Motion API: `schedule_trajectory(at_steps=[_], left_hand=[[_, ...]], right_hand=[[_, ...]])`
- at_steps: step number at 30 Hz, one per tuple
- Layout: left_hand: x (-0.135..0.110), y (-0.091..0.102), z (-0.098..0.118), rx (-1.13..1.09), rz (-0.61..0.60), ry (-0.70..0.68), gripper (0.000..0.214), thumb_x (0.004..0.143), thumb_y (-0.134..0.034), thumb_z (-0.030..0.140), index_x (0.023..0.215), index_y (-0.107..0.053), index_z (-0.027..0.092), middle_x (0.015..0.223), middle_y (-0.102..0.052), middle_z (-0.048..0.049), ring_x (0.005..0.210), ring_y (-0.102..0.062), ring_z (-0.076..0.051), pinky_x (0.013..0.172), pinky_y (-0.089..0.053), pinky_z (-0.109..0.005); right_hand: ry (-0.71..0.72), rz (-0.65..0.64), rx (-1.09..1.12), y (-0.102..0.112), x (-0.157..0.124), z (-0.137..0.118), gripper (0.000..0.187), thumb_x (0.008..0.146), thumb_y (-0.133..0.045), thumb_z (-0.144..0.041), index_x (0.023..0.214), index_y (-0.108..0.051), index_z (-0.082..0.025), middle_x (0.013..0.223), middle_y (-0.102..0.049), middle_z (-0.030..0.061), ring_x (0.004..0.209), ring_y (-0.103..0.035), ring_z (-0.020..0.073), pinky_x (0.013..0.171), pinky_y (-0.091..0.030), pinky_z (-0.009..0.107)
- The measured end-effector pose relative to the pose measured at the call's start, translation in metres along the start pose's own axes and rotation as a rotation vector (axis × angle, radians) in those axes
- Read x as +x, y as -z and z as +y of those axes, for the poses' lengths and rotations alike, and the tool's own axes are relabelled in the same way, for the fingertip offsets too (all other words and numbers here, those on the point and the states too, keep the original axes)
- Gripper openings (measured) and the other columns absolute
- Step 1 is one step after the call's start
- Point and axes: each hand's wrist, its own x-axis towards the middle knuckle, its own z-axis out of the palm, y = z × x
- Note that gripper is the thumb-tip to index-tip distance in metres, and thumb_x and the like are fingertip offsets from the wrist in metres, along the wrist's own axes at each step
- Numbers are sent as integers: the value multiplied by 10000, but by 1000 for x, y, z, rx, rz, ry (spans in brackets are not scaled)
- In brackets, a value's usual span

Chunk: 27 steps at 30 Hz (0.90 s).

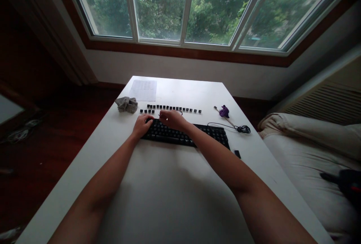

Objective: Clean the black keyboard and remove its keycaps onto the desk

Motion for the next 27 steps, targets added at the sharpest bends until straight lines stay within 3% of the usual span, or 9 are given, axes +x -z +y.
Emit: schedule_trajectory(at_steps=[5, 13, 16, 20, 24, 27], left_hand=[[-1, -1, -1, 11, 8, 1, 177, 888, -574, 264, 980, -725, 256, 1071, -702, -45, 1077, -598, -247, 1000, -463, -421], [-1, 2, 2, 6, 9, 10, 170, 891, -568, 258, 961, -723, 253, 1061, -701, -47, 1071, -601, -249, 1000, -468, -427], [-2, 7, 11, 6, 23, -13, 174, 896, -571, 258, 993, -715, 256, 1102, -700, -45, 1114, -591, -254, 1041, -452, -437], [-5, 15, 31, -16, -1, -149, 234, 893, -603, 258, 1110, -691, 255, 1199, -674, -53, 1191, -569, -255, 1092, -426, -437], [-4, 16, 50, -110, -107, -269, 311, 897, -621, 254, 1206, -659, 261, 1156, -683, -50, 1088, -625, -229, 1008, -483, -406], [-4, 15, 56, -173, -147, -300, 255, 933, -589, 260, 1172, -679, 254, 1091, -697, -45, 1003, -652, -204, 939, -512, -373]], right_hand=[[-49, 98, 112, 0, -22, 12, 51, 879, -629, -211, 896, -677, -206, 827, -736, 29, 732, -642, 152, 689, -417, 250], [-211, 186, 416, -7, -48, 42, 129, 862, -662, -319, 909, -656, -200, 806, -743, 40, 764, -700, 185, 724, -517, 305], [-262, 267, 587, -10, -57, 42, 212, 880, -652, -395, 960, -625, -201, 802, -746, 42, 748, -713, 186, 699, -532, 307], [-247, 287, 676, -10, -64, 35, 250, 867, -683, -430, 954, -614, -206, 815, -746, 48, 756, -719, 192, 704, -546, 314], [-243, 299, 690, -11, -67, 25, 257, 858, -698, -434, 950, -623, -206, 794, -739, 42, 767, -727, 197, 715, -562, 319], [-235, 314, 704, -12, -68, 21, 257, 861, -696, -440, 939, -623, -206, 793, -739, 42, 773, -732, 200, 702, -566, 313]])
